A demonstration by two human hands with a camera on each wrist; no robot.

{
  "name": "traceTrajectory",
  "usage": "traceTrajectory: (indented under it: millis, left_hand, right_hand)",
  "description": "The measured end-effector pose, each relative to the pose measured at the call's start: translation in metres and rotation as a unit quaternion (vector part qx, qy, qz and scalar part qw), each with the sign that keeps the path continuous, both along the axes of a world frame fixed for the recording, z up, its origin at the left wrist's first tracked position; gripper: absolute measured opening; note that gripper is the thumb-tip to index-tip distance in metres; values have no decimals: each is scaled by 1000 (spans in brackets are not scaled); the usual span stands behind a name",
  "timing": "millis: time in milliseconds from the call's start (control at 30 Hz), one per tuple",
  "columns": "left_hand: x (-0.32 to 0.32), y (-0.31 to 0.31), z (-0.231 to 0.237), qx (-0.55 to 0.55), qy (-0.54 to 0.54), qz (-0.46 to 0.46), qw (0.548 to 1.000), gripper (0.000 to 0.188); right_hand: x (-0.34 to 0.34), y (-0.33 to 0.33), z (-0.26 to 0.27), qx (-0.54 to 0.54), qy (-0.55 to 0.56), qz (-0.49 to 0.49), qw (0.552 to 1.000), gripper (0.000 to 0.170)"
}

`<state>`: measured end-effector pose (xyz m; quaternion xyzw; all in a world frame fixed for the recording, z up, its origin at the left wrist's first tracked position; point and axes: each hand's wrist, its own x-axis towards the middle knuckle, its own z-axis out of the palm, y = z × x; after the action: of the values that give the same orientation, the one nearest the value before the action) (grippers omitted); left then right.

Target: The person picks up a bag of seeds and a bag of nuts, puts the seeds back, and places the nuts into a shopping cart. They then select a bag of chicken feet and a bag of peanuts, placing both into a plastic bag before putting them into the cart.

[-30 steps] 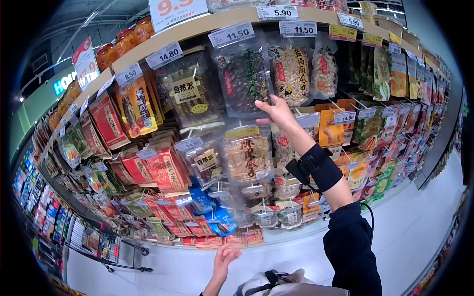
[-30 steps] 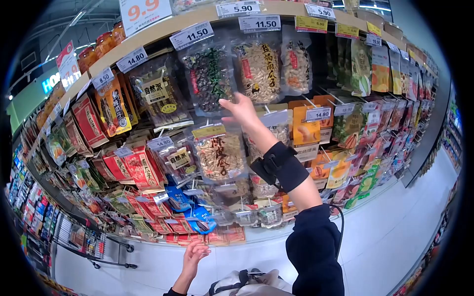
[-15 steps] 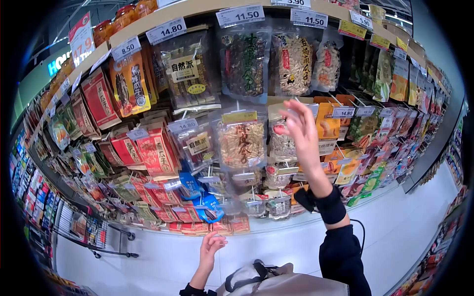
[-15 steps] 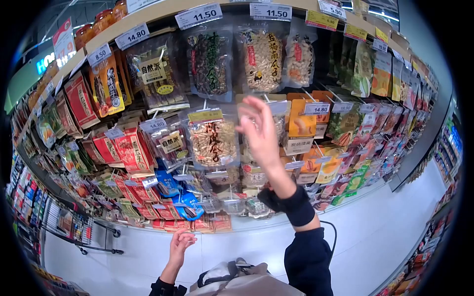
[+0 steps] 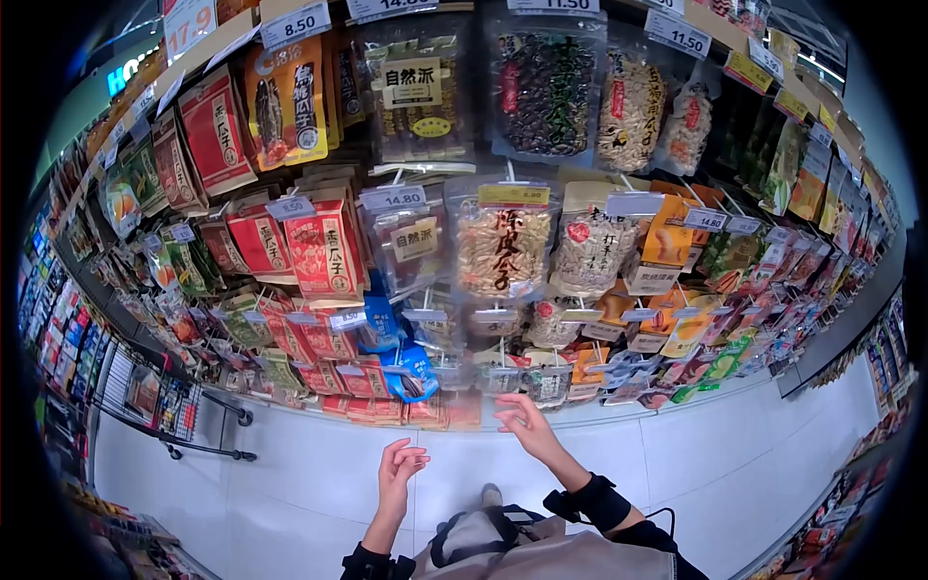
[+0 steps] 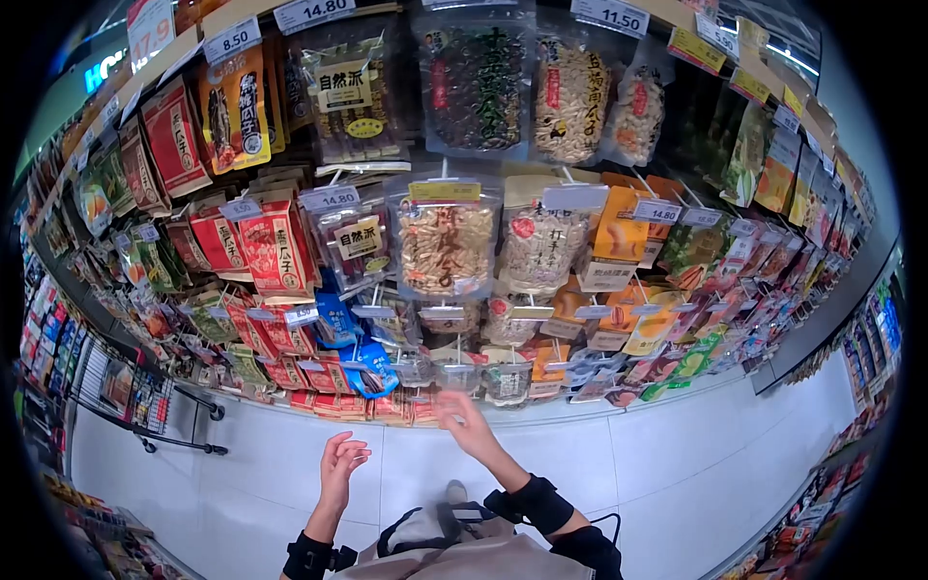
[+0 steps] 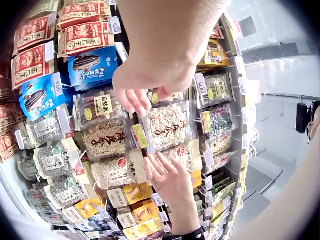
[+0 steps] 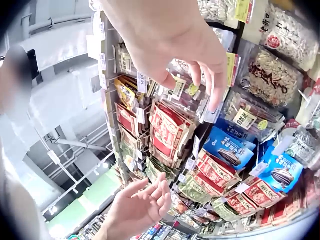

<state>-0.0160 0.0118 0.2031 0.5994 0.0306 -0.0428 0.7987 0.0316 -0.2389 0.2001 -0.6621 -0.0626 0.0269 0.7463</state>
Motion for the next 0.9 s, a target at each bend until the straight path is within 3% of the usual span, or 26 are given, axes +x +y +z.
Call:
traceTrajectory:
  millis: [367,667,900]
  left_hand:
    - [-35,31,-21,-21,52,27,998,31]
    - [-63,20,-42,-18,82,-122,989,27]
    - [-71,-9,-32,3,76,-172,982,27]
  right_hand:
    - [-55,40,-53,7,112,28,993,29]
    - [-129,48,-62,7,179,-62,982,22]
    - [-158,20,-49,24,151,-106,983,20]
